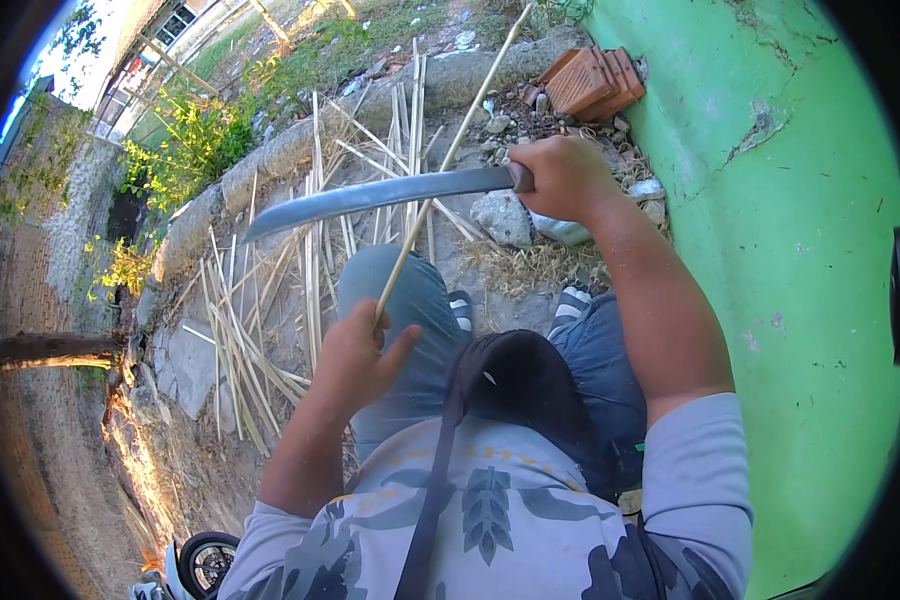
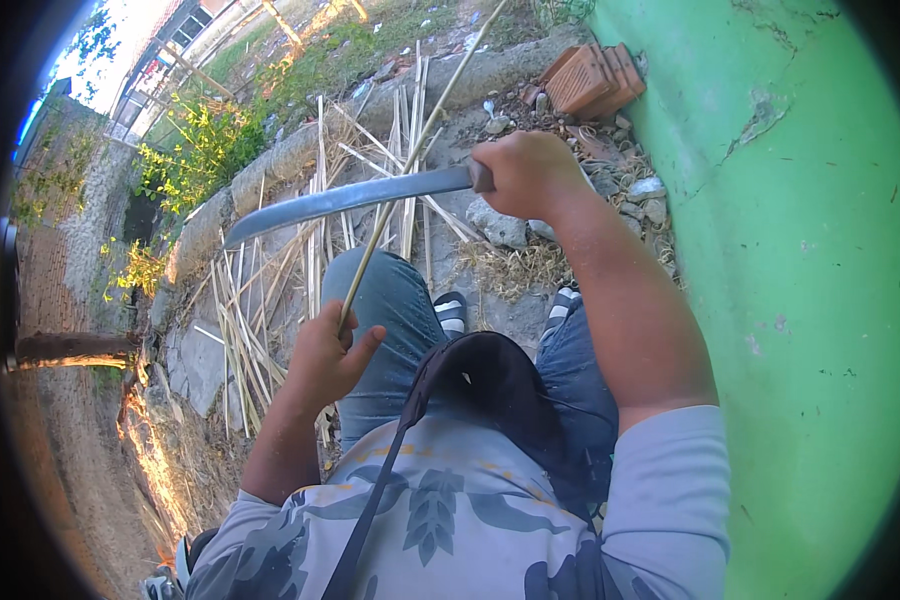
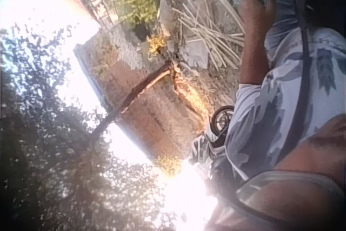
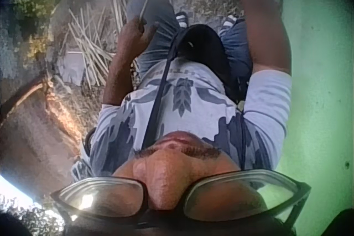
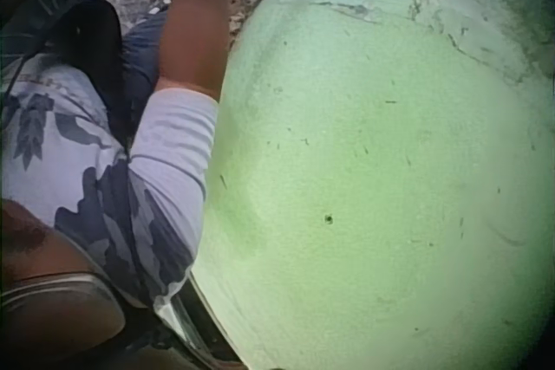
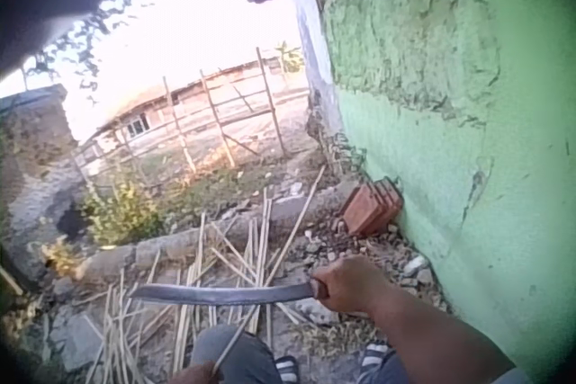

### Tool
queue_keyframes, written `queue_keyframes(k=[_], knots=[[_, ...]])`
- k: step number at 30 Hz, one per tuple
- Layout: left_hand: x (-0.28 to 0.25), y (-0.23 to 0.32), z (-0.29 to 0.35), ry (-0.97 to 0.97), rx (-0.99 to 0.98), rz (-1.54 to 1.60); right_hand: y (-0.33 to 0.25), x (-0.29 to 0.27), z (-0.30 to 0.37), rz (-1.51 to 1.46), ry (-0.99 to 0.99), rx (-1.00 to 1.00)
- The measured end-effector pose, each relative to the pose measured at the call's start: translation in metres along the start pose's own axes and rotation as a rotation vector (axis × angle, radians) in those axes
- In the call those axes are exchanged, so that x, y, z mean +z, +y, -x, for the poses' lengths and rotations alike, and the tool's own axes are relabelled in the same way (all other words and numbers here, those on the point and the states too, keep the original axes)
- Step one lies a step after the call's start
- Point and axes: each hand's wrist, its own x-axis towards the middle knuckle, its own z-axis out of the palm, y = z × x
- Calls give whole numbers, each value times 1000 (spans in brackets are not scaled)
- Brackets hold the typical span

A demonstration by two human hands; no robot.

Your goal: The person scrapes a bamboo stick using a curved blade and places it onto a pile of bamboo strips on the ground.

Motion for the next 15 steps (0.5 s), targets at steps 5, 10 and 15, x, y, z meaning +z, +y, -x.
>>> queue_keyframes(k=[5,10,15], knots=[[0,-10,7,-43,23,20,66,31,-2,-237,130,313],[1,-9,8,-94,-19,7,56,21,1,-220,104,323],[2,1,-2,-55,-18,10,6,18,2,-149,42,-63]])
